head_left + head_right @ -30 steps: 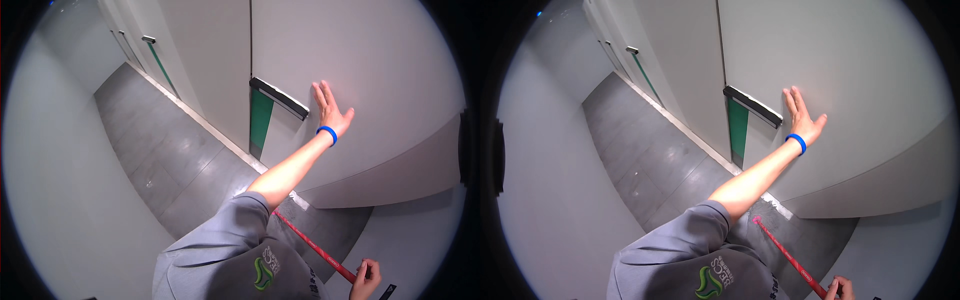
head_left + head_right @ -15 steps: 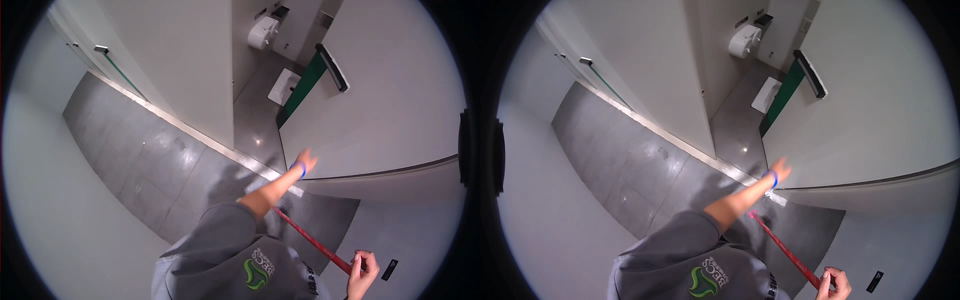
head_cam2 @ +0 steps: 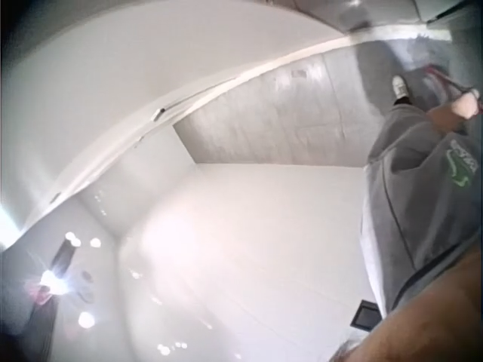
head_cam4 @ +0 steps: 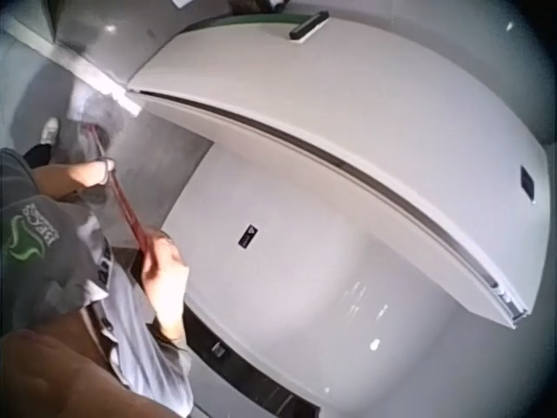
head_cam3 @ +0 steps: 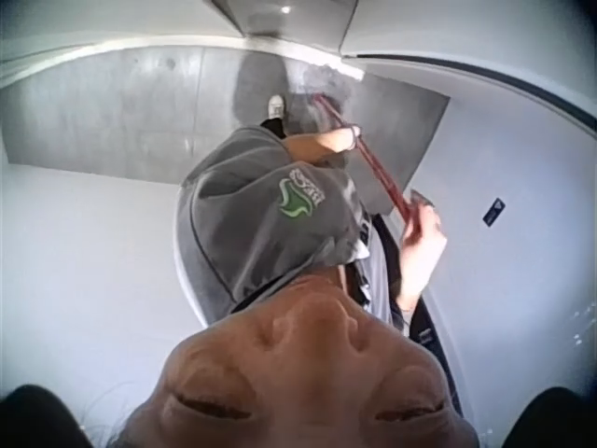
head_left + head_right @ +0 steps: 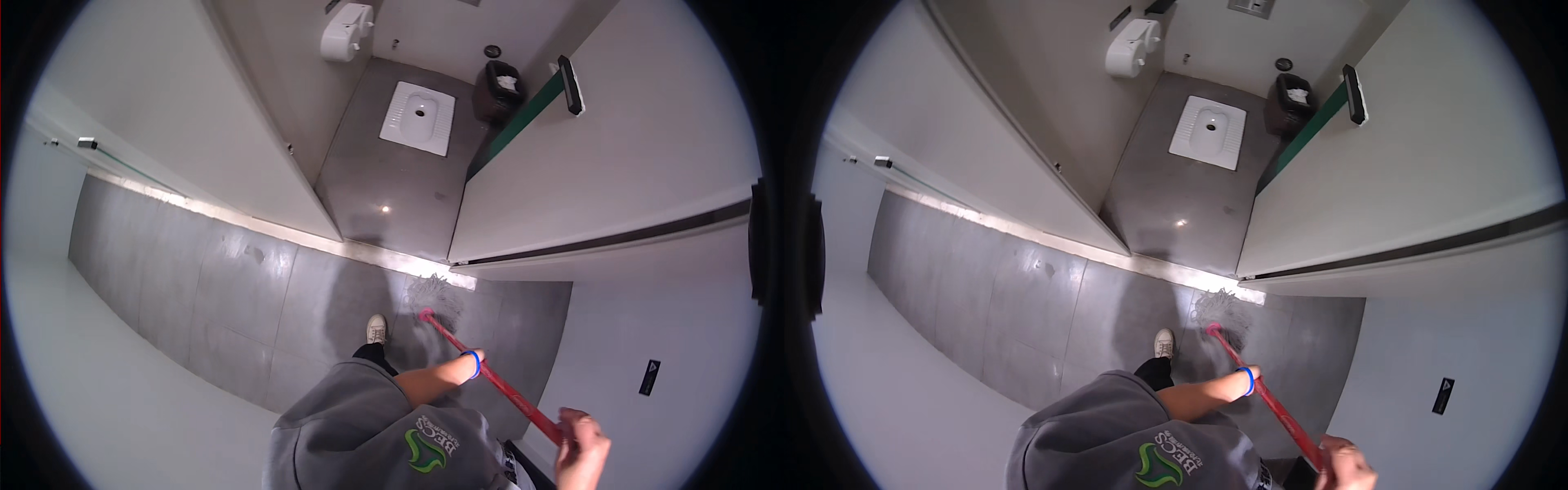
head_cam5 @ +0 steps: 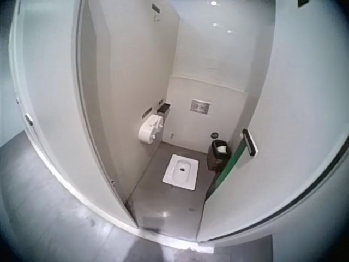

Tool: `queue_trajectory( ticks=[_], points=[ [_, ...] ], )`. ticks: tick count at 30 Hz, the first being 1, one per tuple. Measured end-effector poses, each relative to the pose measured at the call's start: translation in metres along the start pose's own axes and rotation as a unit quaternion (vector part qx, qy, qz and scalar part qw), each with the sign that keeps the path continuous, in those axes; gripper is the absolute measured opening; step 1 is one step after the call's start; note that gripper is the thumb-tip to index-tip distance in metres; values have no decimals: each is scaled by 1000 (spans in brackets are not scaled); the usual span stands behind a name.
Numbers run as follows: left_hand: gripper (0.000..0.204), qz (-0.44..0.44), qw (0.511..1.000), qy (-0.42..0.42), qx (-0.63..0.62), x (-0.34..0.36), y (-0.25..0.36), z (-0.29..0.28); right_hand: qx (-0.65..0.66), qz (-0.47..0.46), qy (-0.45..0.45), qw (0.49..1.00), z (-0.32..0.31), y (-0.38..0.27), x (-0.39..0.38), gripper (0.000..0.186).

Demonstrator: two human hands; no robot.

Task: Mopping the floor in a public restroom and cleaning the mop in a bucket.

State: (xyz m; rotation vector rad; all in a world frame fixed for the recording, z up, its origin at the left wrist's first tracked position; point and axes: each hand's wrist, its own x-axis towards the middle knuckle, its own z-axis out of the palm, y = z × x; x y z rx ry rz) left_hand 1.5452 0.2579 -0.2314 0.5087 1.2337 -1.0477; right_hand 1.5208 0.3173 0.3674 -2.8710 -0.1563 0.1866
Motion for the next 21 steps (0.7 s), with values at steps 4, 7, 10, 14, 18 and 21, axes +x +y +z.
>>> queue_trajectory(
  ticks=[4,7,10,14,18,21],
  points=[
    [27,-7,999,-45,29,-176,3,60,-12,212,77,974,-44,4,-40,24],
    [21,9,992,-110,58,-207,14,59,27,212,79,974,-62,0,-73,22],
    [19,45,989,-119,73,-223,29,56,63,306,76,947,-60,-18,-98,24],
    [29,164,980,-69,85,-207,52,43,111,288,-78,948,-33,-10,-111,30],
    [34,145,974,-35,173,-204,38,26,150,268,-83,948,102,26,-90,24],
    [23,72,955,-112,265,-184,45,-24,259,253,-89,928,226,77,-64,38]
  ],
)
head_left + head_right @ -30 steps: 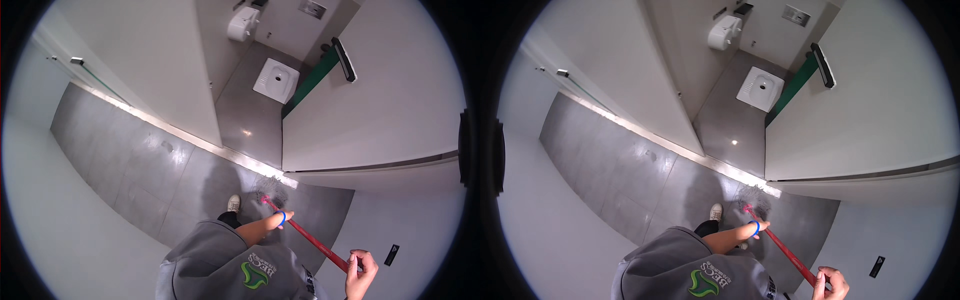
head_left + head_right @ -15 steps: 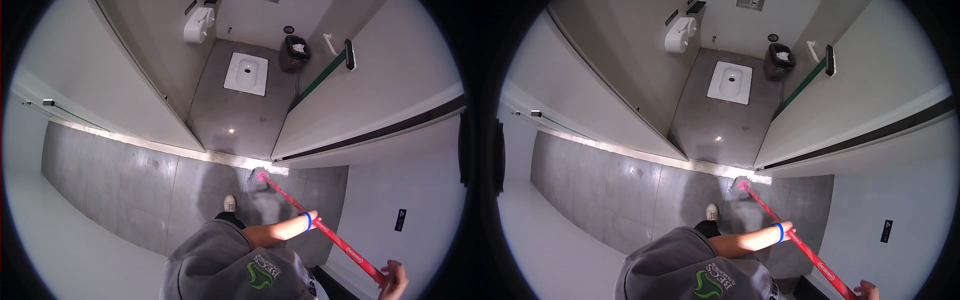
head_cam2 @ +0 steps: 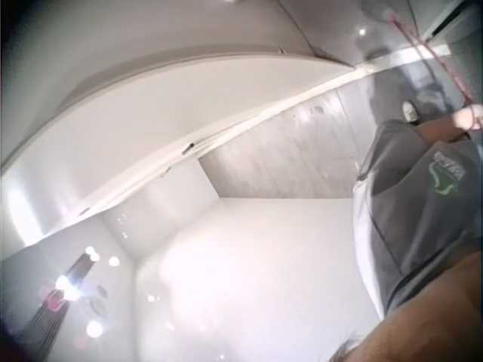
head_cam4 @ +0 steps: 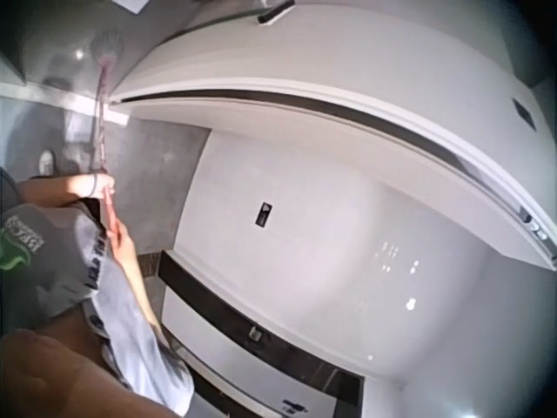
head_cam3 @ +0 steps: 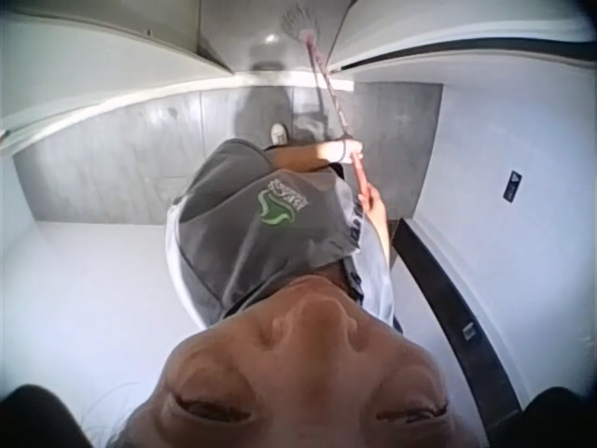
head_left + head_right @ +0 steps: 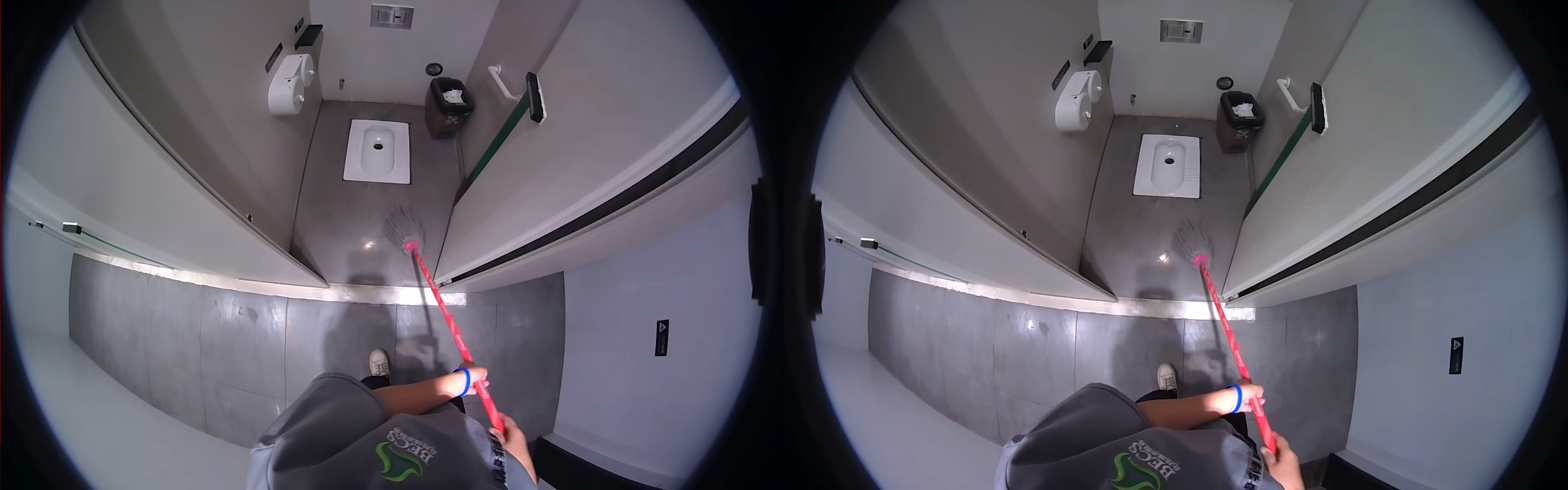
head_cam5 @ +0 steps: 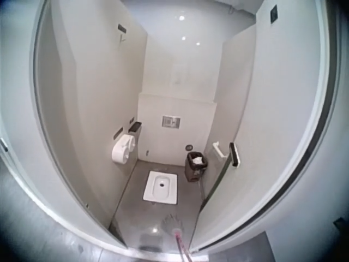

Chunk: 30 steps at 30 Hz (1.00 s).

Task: Mopping the floor in a public restroom and cleaning the mop in a bucket.

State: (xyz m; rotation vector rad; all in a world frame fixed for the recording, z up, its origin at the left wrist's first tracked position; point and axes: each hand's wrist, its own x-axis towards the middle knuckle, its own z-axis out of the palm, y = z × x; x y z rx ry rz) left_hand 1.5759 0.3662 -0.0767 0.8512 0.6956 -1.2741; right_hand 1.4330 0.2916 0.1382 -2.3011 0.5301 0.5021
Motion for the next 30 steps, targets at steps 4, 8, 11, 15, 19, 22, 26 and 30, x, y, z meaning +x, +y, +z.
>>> queue_trajectory(
  ticks=[4,8,11,15,19,22,26,30],
  points=[
    [26,-30,997,-42,59,14,12,-32,319,62,-115,939,42,56,54,28],
    [28,84,992,12,96,-18,50,-22,372,129,-136,909,22,19,94,25],
    [48,187,977,63,77,-10,79,-21,433,162,-164,871,14,-22,156,21],
    [64,351,924,105,113,-15,128,-27,492,202,-165,831,-6,-68,300,4],
    [58,521,824,156,159,-49,171,-33,500,154,-166,836,3,-129,475,15],
    [60,534,810,157,185,-100,226,21,463,103,-100,875,11,-180,562,11],
    [61,572,764,165,250,-131,291,97,318,-30,-78,944,29,-157,603,28],
    [63,652,668,187,306,-140,347,134,468,-276,-95,834,36,-79,488,56]
  ],
)
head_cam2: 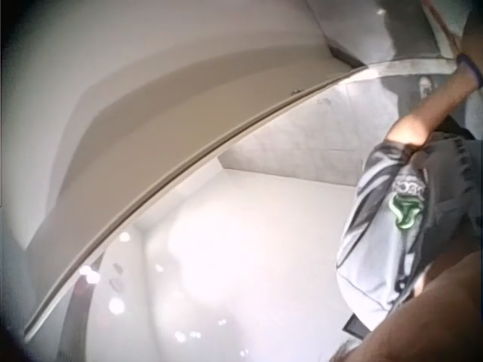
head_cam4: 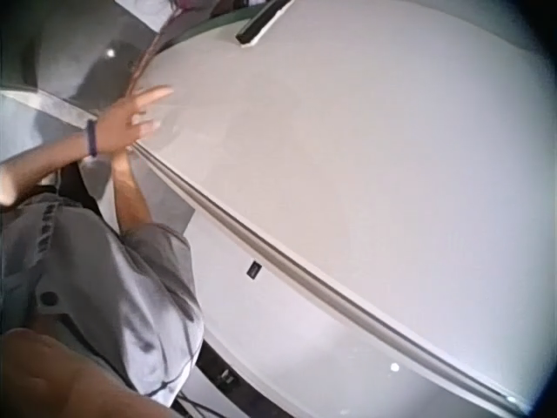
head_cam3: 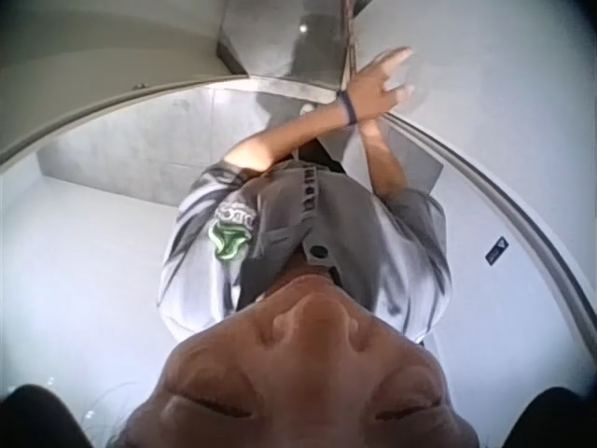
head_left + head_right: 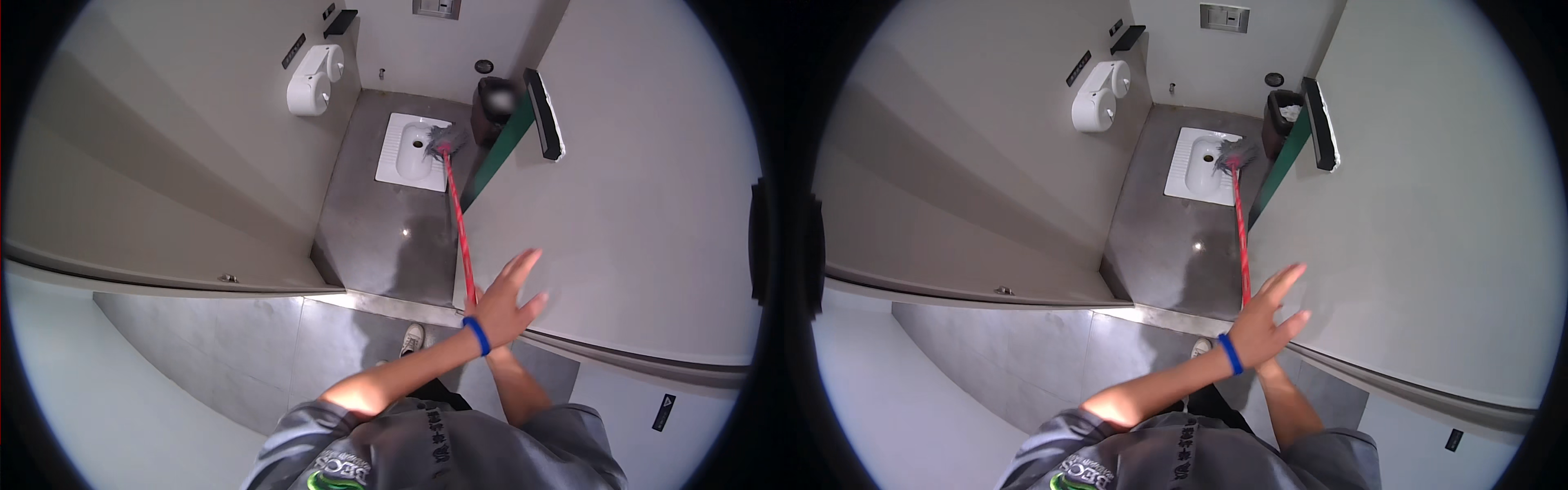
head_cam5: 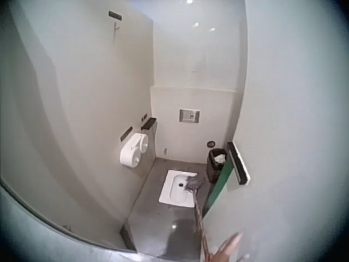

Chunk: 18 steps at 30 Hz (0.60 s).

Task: Mopping the floor in a public restroom and cleaning the mop in a bucket.

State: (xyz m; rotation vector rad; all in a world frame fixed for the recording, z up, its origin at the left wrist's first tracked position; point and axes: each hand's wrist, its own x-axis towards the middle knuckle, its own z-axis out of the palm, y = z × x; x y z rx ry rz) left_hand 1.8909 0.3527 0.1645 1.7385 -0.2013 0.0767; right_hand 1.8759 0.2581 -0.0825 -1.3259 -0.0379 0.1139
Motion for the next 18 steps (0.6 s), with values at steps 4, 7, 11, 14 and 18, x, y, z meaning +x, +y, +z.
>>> queue_trajectory(
  ticks=[4,7,11,14,18],
  points=[
    [66,99,994,48,-24,75,16,40,-291,398,3,870,-67,-64,-139,48],
    [68,82,993,58,-67,120,36,75,-291,314,30,904,-136,-81,-294,49],
    [77,61,995,79,-26,145,43,106,-221,364,67,902,-140,-125,-311,49],
    [78,44,996,80,-17,142,51,113,-253,357,41,898,-147,-131,-304,49],
    [76,39,997,59,-35,144,51,100,-302,340,-4,890,-153,-125,-285,48]
  ],
)
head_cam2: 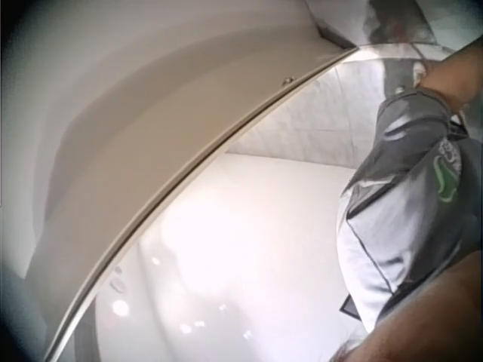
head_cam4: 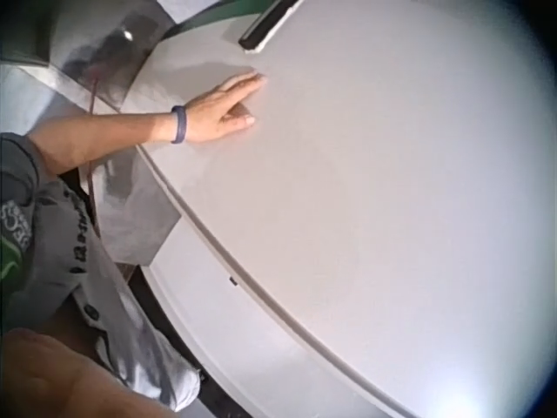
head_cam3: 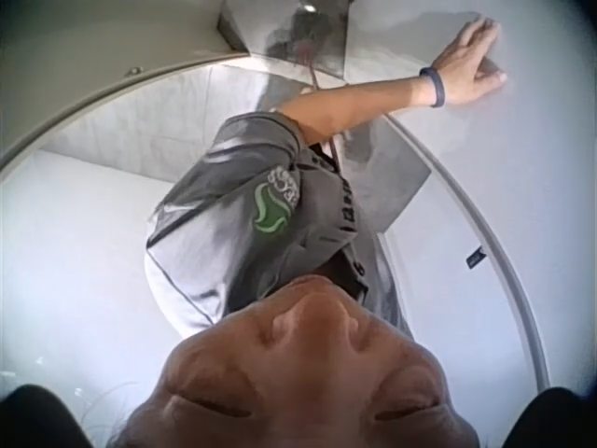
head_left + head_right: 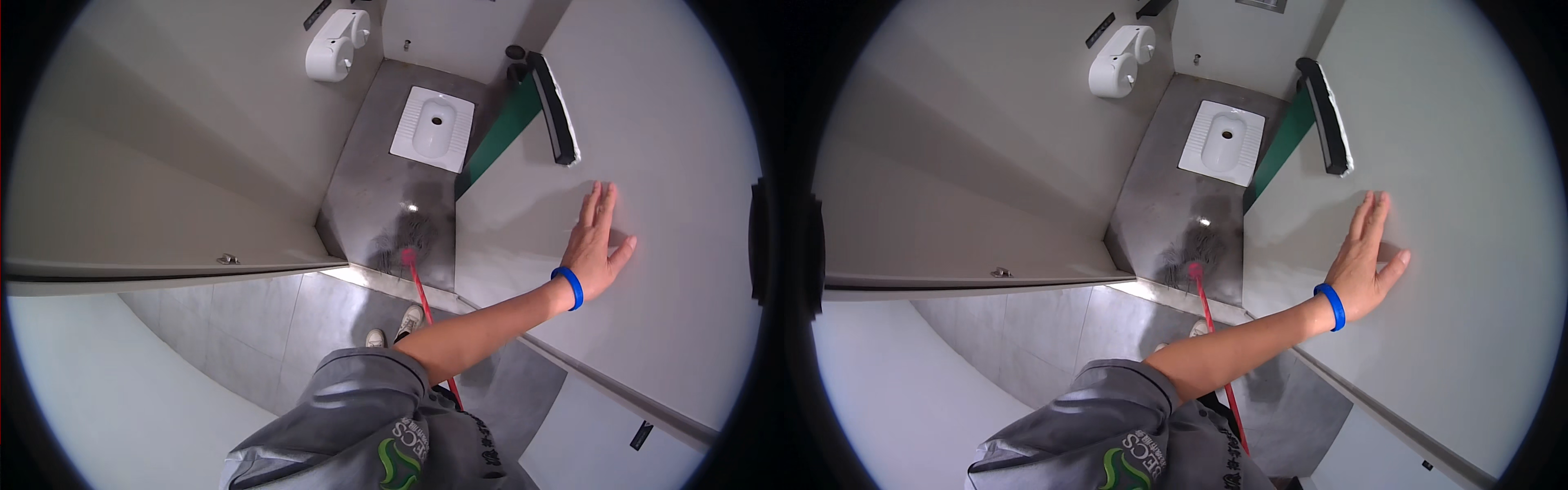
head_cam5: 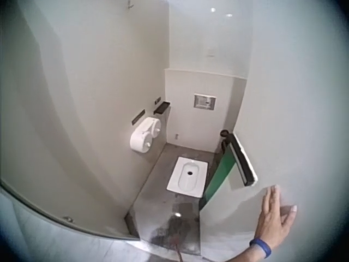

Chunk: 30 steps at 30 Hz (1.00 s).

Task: Mopping the floor in a public restroom and cleaning the mop in a bucket.

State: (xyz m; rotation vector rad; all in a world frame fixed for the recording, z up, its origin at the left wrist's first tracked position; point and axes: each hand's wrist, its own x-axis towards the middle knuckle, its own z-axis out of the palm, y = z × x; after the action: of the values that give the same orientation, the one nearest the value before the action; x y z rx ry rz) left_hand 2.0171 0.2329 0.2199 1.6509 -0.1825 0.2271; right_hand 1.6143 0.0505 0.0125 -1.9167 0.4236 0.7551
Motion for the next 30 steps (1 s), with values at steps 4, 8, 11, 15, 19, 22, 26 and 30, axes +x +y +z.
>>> queue_trajectory(
  ticks=[4,8,11,15,19,22,26,30],
  points=[
    [73,-14,994,-84,-65,-3,-12,-29,-64,-35,-28,997,5,-9,26,48],
    [73,-50,987,-147,-39,-28,-16,-58,-124,-58,-67,988,57,-92,171,43],
    [69,-35,994,-99,-26,-40,-27,-66,-76,-212,-81,971,117,-184,287,47],
    [65,11,1000,-24,-13,-39,-13,-82,19,-132,-123,983,191,-268,314,46],
    [64,27,999,23,-13,-29,-16,-76,-120,-215,-109,963,194,-210,252,50],
    [66,5,1000,2,-14,-17,-25,-48,-235,-426,-66,871,119,-97,205,52],
    [78,-20,999,-38,-6,-15,1,-17,-240,-93,-111,960,-61,2,102,47],
    [83,-85,985,-117,-95,-12,7,-42,-354,72,-69,930,-169,-26,8,30]
  ],
)
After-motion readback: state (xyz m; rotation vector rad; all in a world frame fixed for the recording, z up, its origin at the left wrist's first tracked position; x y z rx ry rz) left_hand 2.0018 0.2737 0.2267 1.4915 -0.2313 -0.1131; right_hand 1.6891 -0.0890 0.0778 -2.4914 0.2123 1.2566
